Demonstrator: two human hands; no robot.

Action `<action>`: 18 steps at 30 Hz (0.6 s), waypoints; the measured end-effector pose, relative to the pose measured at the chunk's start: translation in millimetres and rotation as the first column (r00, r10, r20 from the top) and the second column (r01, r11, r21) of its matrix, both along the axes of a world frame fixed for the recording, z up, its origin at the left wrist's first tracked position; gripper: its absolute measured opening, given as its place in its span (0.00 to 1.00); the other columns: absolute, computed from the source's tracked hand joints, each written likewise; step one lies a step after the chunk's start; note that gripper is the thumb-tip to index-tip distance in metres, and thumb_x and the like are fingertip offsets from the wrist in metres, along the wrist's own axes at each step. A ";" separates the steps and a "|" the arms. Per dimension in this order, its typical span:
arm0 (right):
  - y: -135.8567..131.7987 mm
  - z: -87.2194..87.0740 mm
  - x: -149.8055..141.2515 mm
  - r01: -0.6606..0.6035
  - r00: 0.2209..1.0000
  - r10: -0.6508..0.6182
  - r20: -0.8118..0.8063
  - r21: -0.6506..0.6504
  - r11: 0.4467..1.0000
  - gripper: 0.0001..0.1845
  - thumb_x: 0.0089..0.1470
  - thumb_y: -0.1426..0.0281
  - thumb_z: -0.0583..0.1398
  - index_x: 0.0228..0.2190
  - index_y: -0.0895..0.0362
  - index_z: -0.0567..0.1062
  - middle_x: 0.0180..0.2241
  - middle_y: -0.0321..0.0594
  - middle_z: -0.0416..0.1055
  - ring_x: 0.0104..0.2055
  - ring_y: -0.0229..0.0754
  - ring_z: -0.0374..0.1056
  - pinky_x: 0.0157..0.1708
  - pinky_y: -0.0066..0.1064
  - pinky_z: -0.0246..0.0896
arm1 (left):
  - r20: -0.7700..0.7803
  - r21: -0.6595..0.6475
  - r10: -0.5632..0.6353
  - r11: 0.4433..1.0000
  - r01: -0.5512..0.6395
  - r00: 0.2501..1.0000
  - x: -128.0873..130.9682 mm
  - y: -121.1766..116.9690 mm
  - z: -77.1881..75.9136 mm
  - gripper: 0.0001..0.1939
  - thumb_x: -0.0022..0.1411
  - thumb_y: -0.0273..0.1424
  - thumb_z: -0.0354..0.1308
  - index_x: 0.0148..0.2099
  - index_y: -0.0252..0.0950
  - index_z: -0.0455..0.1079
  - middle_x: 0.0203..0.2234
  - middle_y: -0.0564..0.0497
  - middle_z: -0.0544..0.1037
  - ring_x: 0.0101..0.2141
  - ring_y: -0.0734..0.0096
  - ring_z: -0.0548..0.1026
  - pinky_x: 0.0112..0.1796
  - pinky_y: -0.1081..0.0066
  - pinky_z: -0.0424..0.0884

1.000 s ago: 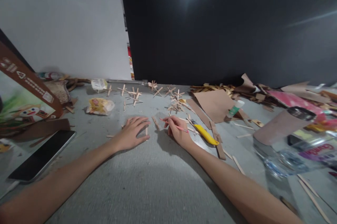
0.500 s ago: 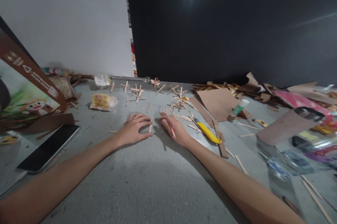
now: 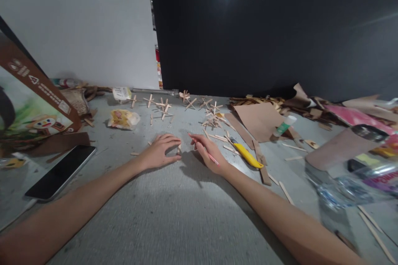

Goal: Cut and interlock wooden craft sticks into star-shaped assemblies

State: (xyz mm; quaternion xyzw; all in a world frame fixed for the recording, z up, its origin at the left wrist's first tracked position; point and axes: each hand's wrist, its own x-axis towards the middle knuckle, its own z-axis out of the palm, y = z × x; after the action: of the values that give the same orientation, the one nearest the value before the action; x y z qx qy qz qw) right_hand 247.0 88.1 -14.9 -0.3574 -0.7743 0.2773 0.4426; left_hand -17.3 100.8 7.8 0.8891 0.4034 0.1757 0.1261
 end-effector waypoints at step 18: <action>14.8 -3.2 0.1 -0.299 0.949 0.212 -0.235 -0.445 0.844 0.22 0.65 0.52 0.64 0.46 0.57 0.83 0.31 0.43 0.82 0.31 0.41 0.75 0.34 0.32 0.72 | -0.009 -0.008 -0.014 1.000 0.014 1.000 -1.9 2.7 -3.4 0.32 0.69 0.50 0.64 0.68 0.39 0.73 0.67 0.40 0.73 0.69 0.46 0.62 0.68 0.48 0.61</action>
State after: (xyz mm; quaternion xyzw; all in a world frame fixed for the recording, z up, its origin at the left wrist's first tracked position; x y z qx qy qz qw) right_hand 247.1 102.9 -18.1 -0.3222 -0.6806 0.5459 0.3673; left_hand -19.2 103.4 4.4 0.8922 0.3984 0.1691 0.1291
